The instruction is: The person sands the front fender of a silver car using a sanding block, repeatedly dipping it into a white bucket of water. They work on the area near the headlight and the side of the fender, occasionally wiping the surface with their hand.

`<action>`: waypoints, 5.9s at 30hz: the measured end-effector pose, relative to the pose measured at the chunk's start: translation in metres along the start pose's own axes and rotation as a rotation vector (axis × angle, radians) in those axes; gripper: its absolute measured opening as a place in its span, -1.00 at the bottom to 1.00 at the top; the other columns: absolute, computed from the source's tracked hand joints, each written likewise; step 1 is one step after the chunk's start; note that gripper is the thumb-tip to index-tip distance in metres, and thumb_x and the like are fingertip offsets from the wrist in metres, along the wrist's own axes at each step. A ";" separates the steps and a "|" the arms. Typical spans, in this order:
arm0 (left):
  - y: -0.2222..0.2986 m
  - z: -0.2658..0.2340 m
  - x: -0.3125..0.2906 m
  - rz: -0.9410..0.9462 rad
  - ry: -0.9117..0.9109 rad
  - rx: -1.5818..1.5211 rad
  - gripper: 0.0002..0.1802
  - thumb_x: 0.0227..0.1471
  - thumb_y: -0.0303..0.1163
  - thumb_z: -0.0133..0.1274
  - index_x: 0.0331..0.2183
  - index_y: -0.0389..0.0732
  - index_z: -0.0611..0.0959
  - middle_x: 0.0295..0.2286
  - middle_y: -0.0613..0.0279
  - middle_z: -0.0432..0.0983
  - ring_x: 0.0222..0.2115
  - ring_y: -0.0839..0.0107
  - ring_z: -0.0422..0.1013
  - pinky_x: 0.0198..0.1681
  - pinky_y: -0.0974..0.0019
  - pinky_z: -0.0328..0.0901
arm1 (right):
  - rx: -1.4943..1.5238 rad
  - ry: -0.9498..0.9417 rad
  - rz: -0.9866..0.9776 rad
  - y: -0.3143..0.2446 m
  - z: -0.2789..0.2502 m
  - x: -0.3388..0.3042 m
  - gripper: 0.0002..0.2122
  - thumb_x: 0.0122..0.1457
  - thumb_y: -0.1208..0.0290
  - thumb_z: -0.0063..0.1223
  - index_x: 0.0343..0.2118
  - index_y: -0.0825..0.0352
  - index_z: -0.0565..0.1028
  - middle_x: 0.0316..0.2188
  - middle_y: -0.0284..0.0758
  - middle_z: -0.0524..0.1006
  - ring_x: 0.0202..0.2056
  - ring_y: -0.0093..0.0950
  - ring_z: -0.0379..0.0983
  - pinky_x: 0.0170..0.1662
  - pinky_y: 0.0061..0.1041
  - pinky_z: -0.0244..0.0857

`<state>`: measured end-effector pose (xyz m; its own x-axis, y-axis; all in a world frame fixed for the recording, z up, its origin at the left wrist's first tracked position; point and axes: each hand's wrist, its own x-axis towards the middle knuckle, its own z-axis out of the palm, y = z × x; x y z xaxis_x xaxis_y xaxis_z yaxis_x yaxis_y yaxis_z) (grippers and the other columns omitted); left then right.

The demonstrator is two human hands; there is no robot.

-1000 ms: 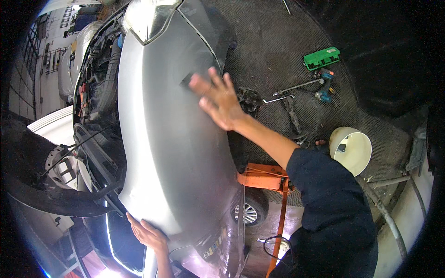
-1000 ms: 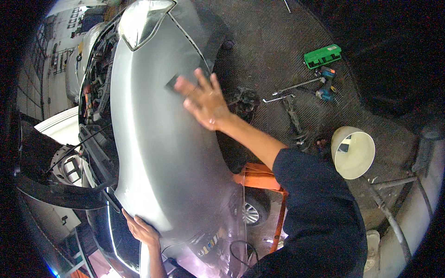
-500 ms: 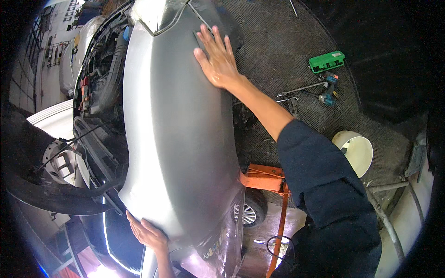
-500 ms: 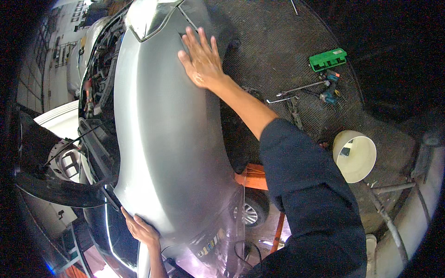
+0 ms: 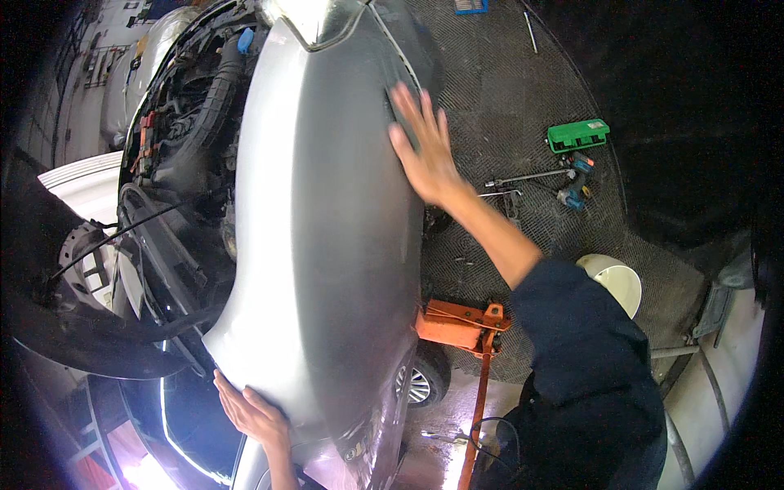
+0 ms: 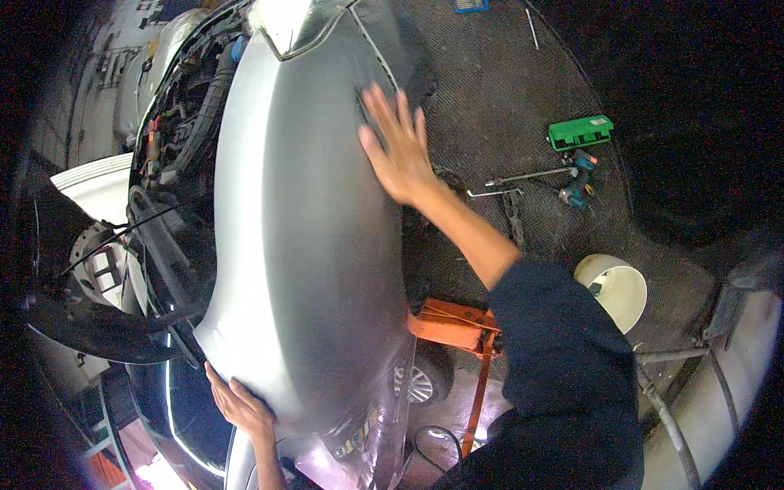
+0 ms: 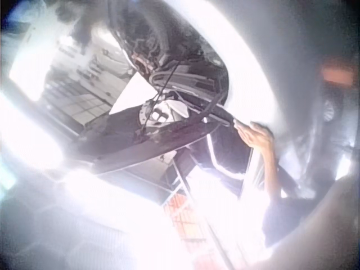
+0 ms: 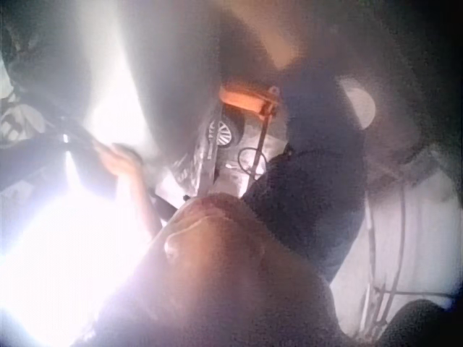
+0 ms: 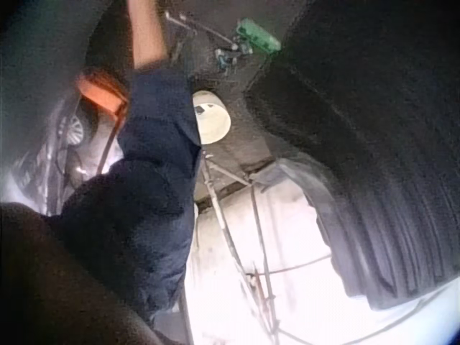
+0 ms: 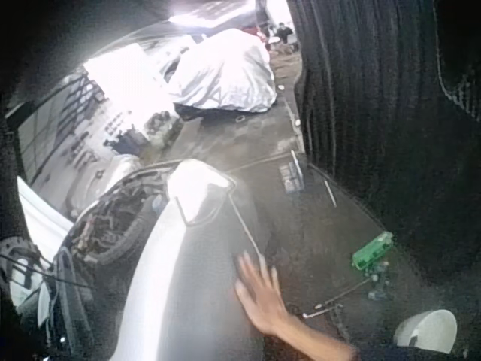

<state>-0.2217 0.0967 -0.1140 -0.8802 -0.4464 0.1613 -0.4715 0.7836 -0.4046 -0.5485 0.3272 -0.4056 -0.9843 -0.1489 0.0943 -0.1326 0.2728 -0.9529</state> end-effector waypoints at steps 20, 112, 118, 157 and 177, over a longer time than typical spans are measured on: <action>0.004 0.001 0.001 0.017 0.021 -0.005 -0.32 0.38 -0.12 -0.41 0.30 -0.44 0.24 0.22 -0.25 0.28 0.24 -0.18 0.20 0.33 -0.05 0.04 | 0.009 -0.013 0.040 -0.008 -0.012 0.017 -0.33 0.43 -0.11 -0.55 0.48 0.16 -0.14 0.51 -0.35 -0.28 0.49 -0.11 -0.49 0.45 0.08 -0.61; -0.008 0.017 0.001 0.082 0.120 -0.017 -0.33 0.42 -0.06 -0.43 0.31 -0.37 0.24 0.16 -0.29 0.36 0.13 -0.21 0.34 0.17 -0.06 0.24 | 0.431 0.253 0.166 -0.004 0.020 -0.028 -0.21 0.39 -0.23 -0.45 0.44 0.35 -0.07 0.48 -0.12 -0.14 0.49 -0.25 -0.33 0.47 -0.02 -0.43; -0.017 0.018 -0.002 0.087 0.158 0.009 -0.34 0.41 -0.06 -0.39 0.32 -0.30 0.25 0.12 -0.32 0.39 0.07 -0.25 0.39 0.08 -0.09 0.29 | 0.504 0.053 0.102 -0.014 0.024 -0.075 -0.27 0.42 -0.20 -0.55 0.45 0.30 -0.06 0.50 -0.22 -0.20 0.50 -0.28 -0.39 0.47 -0.05 -0.50; -0.012 0.021 0.000 0.068 0.163 0.026 -0.36 0.42 -0.03 -0.41 0.33 -0.19 0.25 0.08 -0.30 0.44 0.01 -0.24 0.44 0.01 -0.12 0.32 | 0.821 0.131 0.405 -0.006 0.012 -0.105 -0.45 0.42 0.00 -0.24 0.32 0.26 0.31 0.27 -0.19 0.39 0.29 -0.32 0.29 0.32 -0.34 0.07; -0.013 0.016 -0.003 0.013 0.110 0.001 -0.33 0.41 -0.02 -0.42 0.32 -0.26 0.25 0.10 -0.29 0.42 0.06 -0.23 0.41 0.07 -0.07 0.30 | 0.465 0.158 -0.027 0.019 0.055 -0.134 -0.44 0.45 0.11 -0.37 0.39 0.35 0.14 0.44 -0.15 0.05 0.47 -0.32 -0.12 0.49 -0.18 -0.43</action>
<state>-0.2123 0.0808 -0.1234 -0.8868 -0.3861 0.2539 -0.4601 0.7887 -0.4078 -0.4130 0.3003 -0.4519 -0.9916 0.0055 0.1289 -0.1276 -0.1873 -0.9740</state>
